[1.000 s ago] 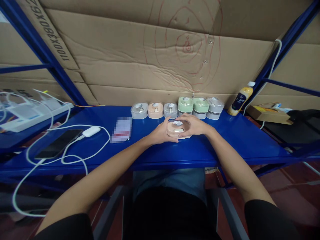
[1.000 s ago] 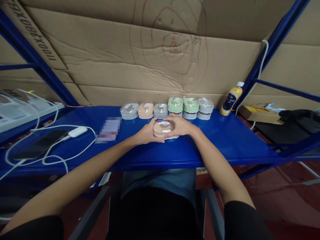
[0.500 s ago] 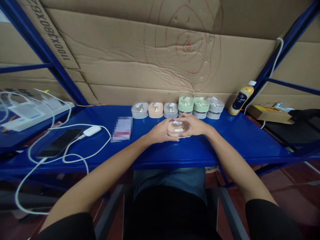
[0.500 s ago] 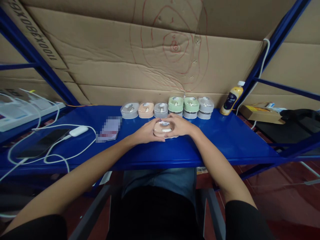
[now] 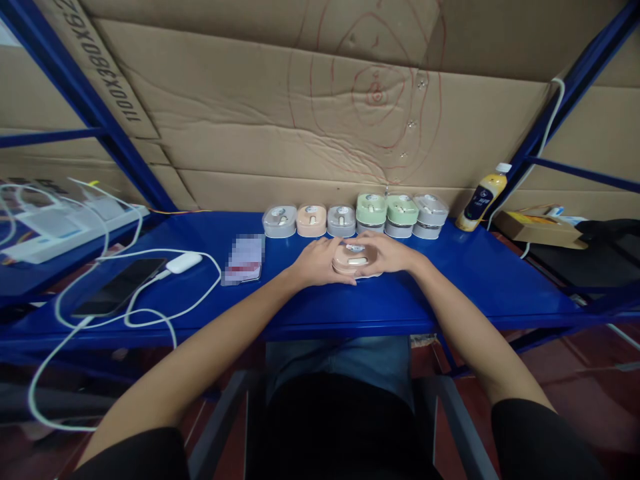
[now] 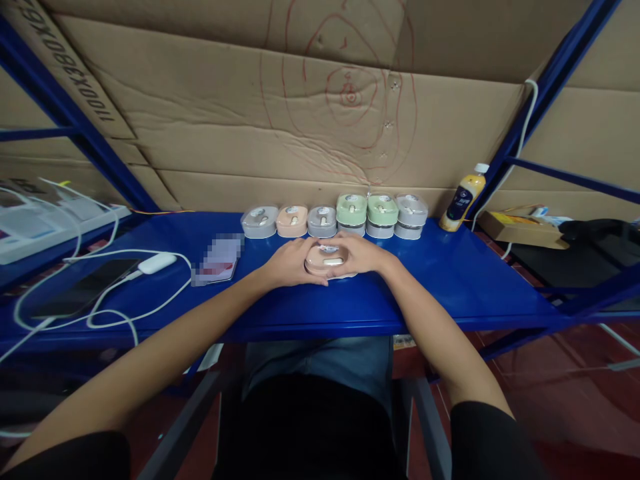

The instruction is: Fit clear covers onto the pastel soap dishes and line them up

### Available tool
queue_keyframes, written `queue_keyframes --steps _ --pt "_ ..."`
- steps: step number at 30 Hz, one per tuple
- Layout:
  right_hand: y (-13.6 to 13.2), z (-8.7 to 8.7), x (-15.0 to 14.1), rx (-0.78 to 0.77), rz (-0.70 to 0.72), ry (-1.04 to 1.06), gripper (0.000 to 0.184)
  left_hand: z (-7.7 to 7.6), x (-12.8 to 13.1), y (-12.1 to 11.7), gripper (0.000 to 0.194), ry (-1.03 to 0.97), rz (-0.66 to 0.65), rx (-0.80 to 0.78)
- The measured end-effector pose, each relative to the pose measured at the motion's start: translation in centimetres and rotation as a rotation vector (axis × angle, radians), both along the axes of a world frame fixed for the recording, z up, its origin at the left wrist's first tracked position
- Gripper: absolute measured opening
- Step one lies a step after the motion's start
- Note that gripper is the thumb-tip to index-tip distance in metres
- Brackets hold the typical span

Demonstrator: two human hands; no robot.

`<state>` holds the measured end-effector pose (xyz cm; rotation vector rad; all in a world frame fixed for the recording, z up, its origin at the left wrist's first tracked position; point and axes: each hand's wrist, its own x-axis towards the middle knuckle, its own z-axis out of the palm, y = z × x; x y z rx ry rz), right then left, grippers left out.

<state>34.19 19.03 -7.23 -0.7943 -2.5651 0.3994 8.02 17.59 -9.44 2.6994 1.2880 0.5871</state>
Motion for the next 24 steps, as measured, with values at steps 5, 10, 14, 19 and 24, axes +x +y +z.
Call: queue_keyframes --steps 5,10,14,19,24 --pt "-0.3 0.1 -0.2 -0.008 -0.017 -0.022 0.086 0.1 -0.1 0.1 0.107 0.083 -0.011 0.085" --pt "-0.4 0.0 -0.4 -0.004 -0.034 -0.009 0.092 -0.2 -0.6 0.8 0.11 0.062 -0.069 0.095" --pt "-0.5 0.0 -0.7 0.014 -0.063 -0.027 0.095 -0.2 -1.0 1.0 0.112 0.02 -0.107 0.059" --pt "-0.9 0.0 -1.1 0.038 -0.122 -0.066 0.099 -0.3 -1.3 1.0 0.118 -0.056 -0.086 -0.084" --pt "-0.8 -0.3 -1.2 0.045 -0.156 -0.088 0.102 -1.0 -1.5 1.4 0.115 -0.198 -0.125 -0.184"
